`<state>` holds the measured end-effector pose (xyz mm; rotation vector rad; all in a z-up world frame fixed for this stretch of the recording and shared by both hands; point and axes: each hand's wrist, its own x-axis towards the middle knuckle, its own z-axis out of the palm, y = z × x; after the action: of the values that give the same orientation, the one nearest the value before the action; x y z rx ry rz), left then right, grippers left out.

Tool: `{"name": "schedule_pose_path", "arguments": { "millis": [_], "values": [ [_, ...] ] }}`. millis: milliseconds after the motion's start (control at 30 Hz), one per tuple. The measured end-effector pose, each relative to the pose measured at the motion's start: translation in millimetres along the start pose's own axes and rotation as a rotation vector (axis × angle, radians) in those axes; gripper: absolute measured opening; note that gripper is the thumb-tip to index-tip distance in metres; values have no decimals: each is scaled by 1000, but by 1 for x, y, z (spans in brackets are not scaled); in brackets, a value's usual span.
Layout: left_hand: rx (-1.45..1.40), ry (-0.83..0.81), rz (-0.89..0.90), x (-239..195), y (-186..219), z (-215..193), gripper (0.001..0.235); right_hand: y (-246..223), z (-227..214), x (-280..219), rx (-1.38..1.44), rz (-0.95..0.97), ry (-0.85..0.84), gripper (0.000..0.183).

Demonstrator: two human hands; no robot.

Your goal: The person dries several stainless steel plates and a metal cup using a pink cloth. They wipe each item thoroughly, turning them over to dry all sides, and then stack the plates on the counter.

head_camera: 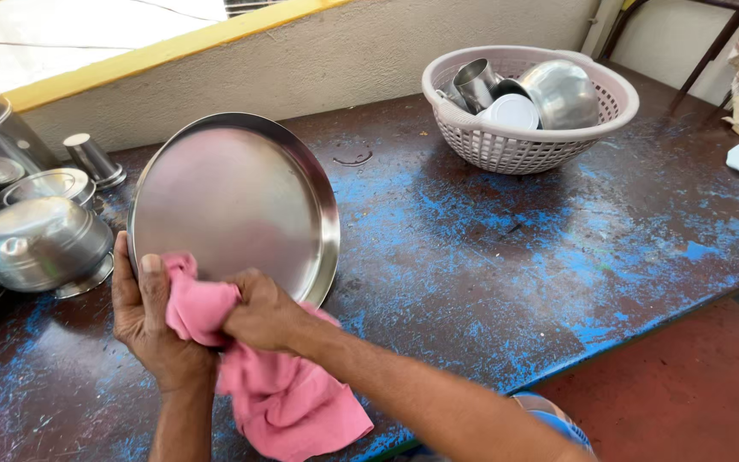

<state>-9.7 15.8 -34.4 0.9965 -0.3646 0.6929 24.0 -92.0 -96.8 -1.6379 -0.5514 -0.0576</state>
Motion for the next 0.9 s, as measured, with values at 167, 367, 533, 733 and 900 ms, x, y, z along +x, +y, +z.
{"name": "schedule_pose_path", "arguments": {
  "millis": [167, 367, 533, 733, 900],
  "values": [
    [100, 111, 19, 3, -9, -9, 42, -3, -43, -37, -782, -234, -137, 26],
    [47, -69, 21, -4, -19, -17, 42, -14, 3, 11, -48, -67, 338, 20],
    [377, 10, 146, 11, -11, -27, 40, -12, 5, -6, -23, -136, 95, 35],
    [127, 117, 112, 18, 2, -6, 37, 5, -26, -34, -725, -170, -121, 32],
    [190, -161, 56, 29, 12, -10, 43, 0, 12, -12, 8, -21, 81, 37]
  ]
}}
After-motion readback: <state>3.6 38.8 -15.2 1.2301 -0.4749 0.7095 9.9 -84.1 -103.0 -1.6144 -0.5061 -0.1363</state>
